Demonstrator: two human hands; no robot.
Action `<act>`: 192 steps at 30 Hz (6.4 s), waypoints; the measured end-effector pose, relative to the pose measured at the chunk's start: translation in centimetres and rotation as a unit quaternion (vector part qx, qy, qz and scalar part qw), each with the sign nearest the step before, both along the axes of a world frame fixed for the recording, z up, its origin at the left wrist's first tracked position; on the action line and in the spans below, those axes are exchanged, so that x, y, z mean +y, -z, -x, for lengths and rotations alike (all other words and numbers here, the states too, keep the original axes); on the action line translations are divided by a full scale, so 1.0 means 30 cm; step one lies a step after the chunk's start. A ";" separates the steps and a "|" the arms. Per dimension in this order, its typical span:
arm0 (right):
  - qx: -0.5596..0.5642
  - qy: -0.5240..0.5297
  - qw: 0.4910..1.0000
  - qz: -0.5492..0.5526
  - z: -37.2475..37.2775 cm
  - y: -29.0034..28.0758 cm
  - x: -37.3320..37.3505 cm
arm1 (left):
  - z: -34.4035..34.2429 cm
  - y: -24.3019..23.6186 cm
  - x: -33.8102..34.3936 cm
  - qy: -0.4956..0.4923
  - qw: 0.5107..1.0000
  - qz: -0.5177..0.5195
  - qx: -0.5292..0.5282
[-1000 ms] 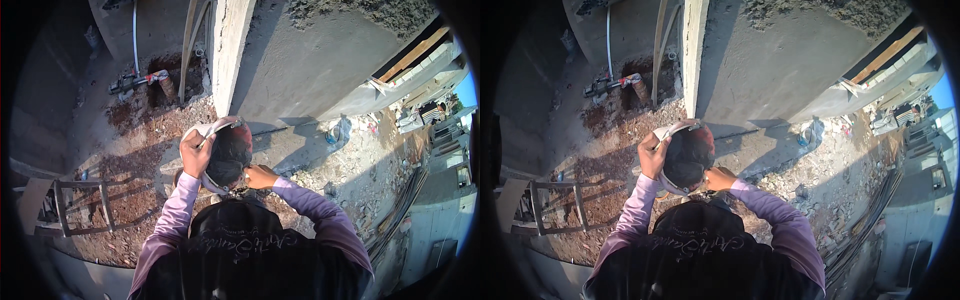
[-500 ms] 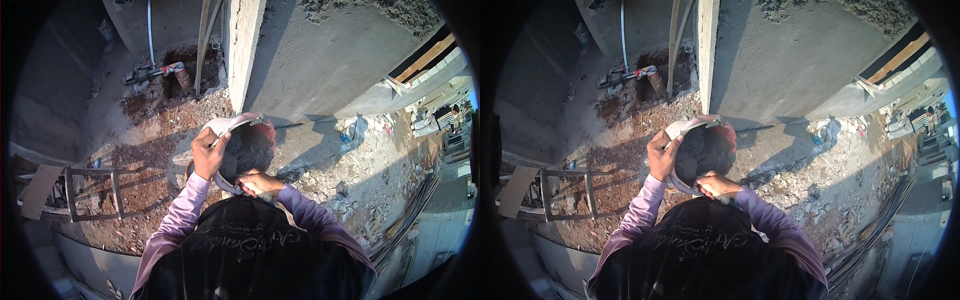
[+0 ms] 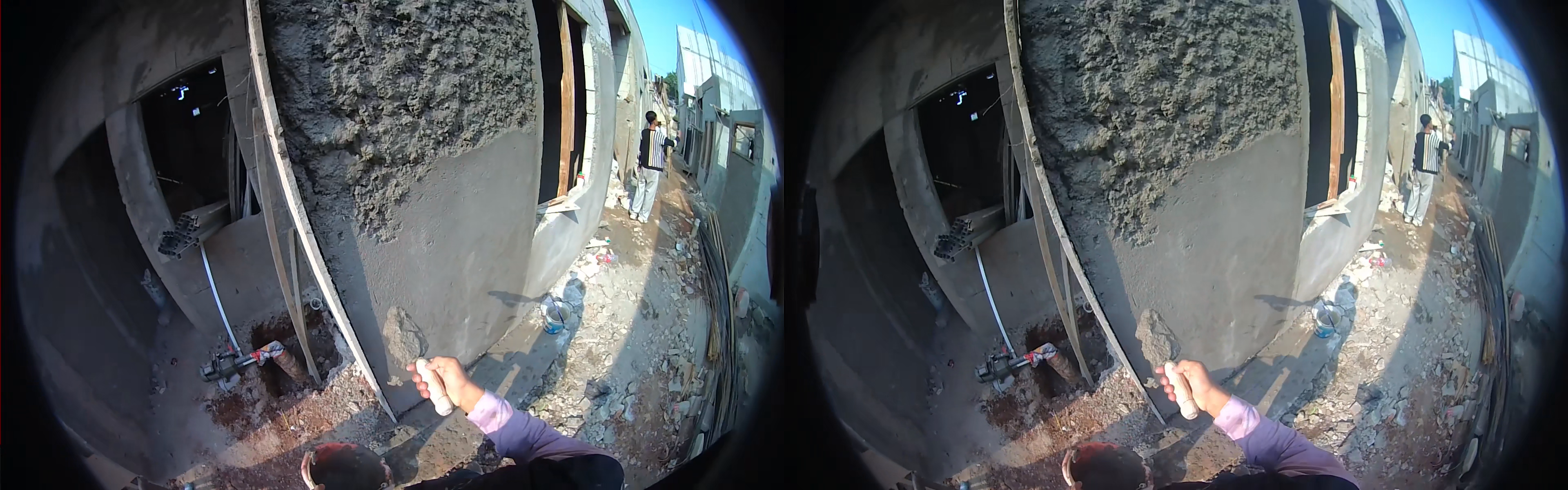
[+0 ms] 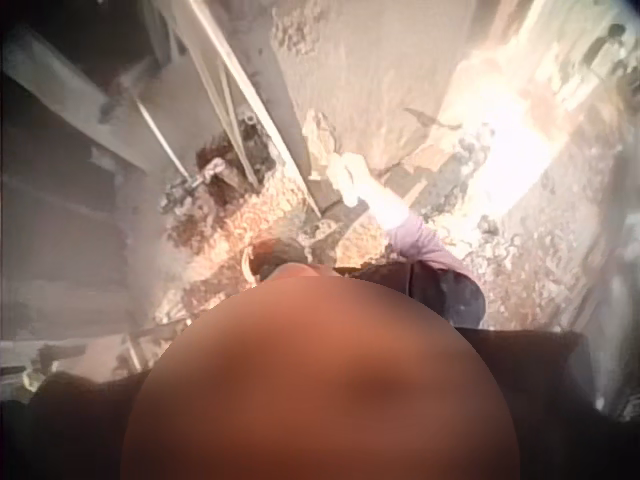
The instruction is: The person applies plaster to a rough exterior wall using a trowel, repeatedly taking plaster from a bucket and flinging or spreading it onto the surface.
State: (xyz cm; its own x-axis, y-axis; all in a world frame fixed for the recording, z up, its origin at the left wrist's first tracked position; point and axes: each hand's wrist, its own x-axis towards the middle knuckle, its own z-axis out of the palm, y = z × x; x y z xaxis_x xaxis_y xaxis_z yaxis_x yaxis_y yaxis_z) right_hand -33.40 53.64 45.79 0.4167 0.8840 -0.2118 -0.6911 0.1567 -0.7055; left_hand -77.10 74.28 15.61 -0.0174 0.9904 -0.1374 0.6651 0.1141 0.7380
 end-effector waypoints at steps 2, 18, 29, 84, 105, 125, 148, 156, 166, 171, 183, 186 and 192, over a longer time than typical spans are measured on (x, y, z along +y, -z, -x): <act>-0.045 0.075 0.992 -0.092 -0.152 -0.177 -0.009 | -0.066 -0.070 -0.051 -0.039 0.999 -0.011 0.009; -0.389 0.886 0.063 -0.246 -0.892 -1.947 -0.132 | -0.359 -0.441 -0.199 -0.119 0.991 -0.056 -0.029; -0.795 0.510 0.314 0.094 -1.116 -1.973 0.304 | -0.464 -0.546 -0.266 -0.129 0.986 -0.072 -0.076; 0.031 -0.213 0.970 0.116 0.122 0.192 0.033 | -0.667 -0.594 0.143 0.034 0.879 -0.019 -0.476; -0.475 0.796 0.203 -0.315 -0.672 -1.909 -0.030 | -0.294 -0.460 0.008 -0.109 0.987 -0.076 -0.085; -0.662 -0.079 0.744 -0.049 0.097 -0.005 0.430 | -0.286 -0.501 -0.023 -0.023 0.991 -0.095 -0.087; -0.816 -0.076 0.513 0.256 0.398 0.435 0.207 | -0.615 -0.882 0.060 0.370 0.849 -0.279 -0.254; -0.759 -0.072 0.576 0.294 0.402 0.481 0.128 | -0.622 -0.834 0.015 0.348 0.859 -0.270 -0.261; -0.208 -0.222 0.889 0.344 0.227 0.357 -0.075 | -0.603 -0.941 -0.056 0.320 0.871 -0.246 -0.278; -0.689 -0.222 0.636 0.267 0.446 0.517 0.027 | -0.596 -0.940 -0.067 0.337 0.852 -0.273 -0.292; -0.175 -0.325 0.885 0.284 0.333 0.485 0.034 | -0.535 -1.046 -0.115 0.429 0.810 -0.270 -0.296; -0.122 -0.331 0.913 0.203 0.475 0.439 0.111 | -0.572 -1.015 -0.063 0.414 0.830 -0.228 -0.297; 0.014 -0.317 0.938 0.141 0.453 0.252 0.115 | -0.597 -0.847 0.155 0.224 0.921 -0.153 -0.279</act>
State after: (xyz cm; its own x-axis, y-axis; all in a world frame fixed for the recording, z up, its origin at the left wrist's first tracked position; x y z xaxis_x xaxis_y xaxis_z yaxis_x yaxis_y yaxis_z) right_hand -47.00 57.09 38.22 -0.1821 0.8595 -0.4777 -0.6008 -0.4818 -0.6379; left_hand -59.19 78.92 41.00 0.3916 0.8746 0.2859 0.1018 -0.3500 0.9312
